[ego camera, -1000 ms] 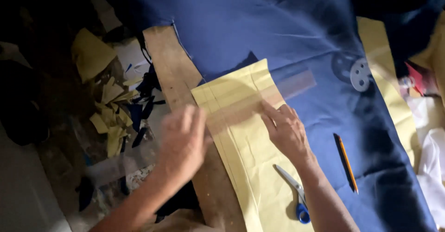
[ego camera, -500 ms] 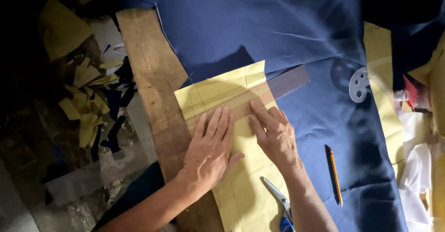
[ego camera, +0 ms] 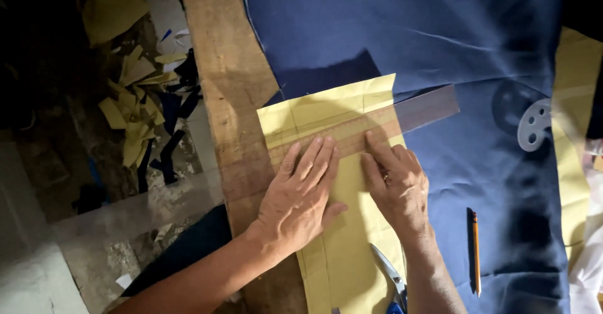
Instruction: Marking and cutting fabric using a paper pattern, ruler, pencil, and scissors on a wooden workbench.
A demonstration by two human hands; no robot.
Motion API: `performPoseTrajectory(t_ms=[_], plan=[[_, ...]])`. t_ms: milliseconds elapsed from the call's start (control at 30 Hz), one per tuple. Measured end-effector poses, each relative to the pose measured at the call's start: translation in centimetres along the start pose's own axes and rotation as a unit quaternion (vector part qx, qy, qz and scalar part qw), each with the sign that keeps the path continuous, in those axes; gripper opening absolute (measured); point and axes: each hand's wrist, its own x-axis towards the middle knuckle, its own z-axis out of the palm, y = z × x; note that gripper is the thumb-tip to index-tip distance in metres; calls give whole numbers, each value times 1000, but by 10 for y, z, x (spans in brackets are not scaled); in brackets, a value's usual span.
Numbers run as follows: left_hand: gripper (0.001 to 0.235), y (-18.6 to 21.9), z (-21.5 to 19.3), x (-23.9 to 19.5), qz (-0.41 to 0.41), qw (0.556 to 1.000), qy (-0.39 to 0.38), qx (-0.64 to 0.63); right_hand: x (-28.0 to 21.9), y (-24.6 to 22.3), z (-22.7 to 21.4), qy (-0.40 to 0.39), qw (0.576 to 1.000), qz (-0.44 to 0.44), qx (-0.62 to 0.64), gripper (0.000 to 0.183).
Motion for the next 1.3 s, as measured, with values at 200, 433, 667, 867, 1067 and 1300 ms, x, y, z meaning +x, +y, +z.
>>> performPoseTrajectory(t_ms=[200, 433, 667, 867, 1067, 1300], plan=[[93, -3, 0, 3, 5, 1000, -20, 17, -2, 4, 4, 2, 1000, 18, -15, 36], [93, -7, -2, 6, 19, 999, -13, 27, -5, 8, 8, 25, 1000, -3, -19, 35], [89, -9, -1, 6, 31, 998, -17, 44, -3, 5, 6, 17, 1000, 1, -12, 35], [86, -12, 0, 7, 41, 999, 2, 25, 1, -1, -1, 24, 999, -27, 5, 36], [85, -12, -1, 7, 39, 999, 0, 9, -1, -1, 2, 37, 999, -13, -3, 33], [87, -12, 3, 6, 38, 999, 10, 0, -3, 6, 6, 26, 1000, 7, -14, 34]])
